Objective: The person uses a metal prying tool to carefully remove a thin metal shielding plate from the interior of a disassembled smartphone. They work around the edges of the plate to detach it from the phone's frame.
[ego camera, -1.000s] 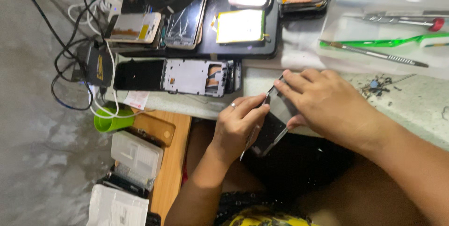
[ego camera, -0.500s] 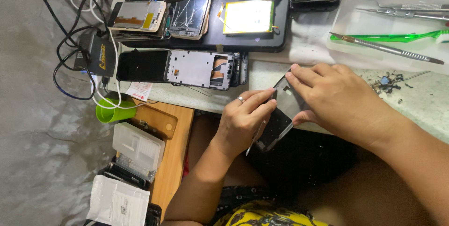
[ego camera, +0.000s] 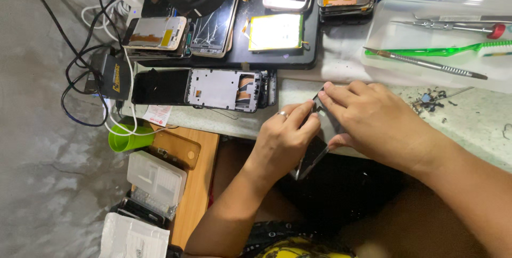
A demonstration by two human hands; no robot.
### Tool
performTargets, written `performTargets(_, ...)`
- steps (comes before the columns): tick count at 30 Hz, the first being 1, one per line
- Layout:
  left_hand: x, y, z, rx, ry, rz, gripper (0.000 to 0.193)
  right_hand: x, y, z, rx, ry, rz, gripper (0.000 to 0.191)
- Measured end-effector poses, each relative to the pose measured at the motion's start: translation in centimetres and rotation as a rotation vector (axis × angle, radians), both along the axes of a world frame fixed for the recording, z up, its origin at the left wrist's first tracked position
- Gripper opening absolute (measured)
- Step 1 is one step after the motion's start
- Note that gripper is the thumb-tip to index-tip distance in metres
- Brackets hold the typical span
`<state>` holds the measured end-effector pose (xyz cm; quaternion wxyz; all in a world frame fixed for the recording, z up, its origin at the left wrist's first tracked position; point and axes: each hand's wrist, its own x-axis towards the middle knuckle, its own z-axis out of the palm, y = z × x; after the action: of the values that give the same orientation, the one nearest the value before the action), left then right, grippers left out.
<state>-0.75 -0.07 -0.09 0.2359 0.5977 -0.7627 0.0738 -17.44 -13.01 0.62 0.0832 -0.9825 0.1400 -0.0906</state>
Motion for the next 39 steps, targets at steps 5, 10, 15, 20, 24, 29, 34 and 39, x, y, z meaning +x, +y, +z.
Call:
performTargets(5,0.0,-0.6,0.0,0.025,-0.036,-0.027,0.018,0.1,0.4,0.8,-0.021,0.026,-0.014,0.096)
performTargets(10,0.1,0.3,-0.2,0.029,-0.037,-0.010,0.022,0.1,0.3,0.7,0.016,0.004,-0.020,0.093)
performTargets(15,0.1,-1.7,-0.7,0.004,0.028,-0.042,0.028,0.3,0.4,0.6,0.040,-0.017,-0.023,0.093)
performTargets(20,0.1,-1.1,-0.4,0.015,-0.004,-0.026,0.025,0.1,0.8,1.0,-0.008,0.027,-0.053,0.089)
performTargets(24,0.3,0.3,0.0,0.026,0.011,-0.017,0.023,0.2,0.9,1.2,0.012,0.072,-0.068,0.088)
performTargets(29,0.5,-2.0,-0.4,-0.001,0.153,-0.053,0.025,0.1,0.7,0.7,0.004,0.149,-0.059,0.079)
performTargets(34,0.6,-1.1,0.1,0.013,0.182,-0.050,0.016,-0.6,0.8,-0.6,-0.110,0.003,-0.047,0.087)
performTargets(39,0.6,0.0,0.4,-0.026,0.173,-0.007,0.008,-0.6,0.6,-1.2,-0.026,0.067,-0.025,0.088)
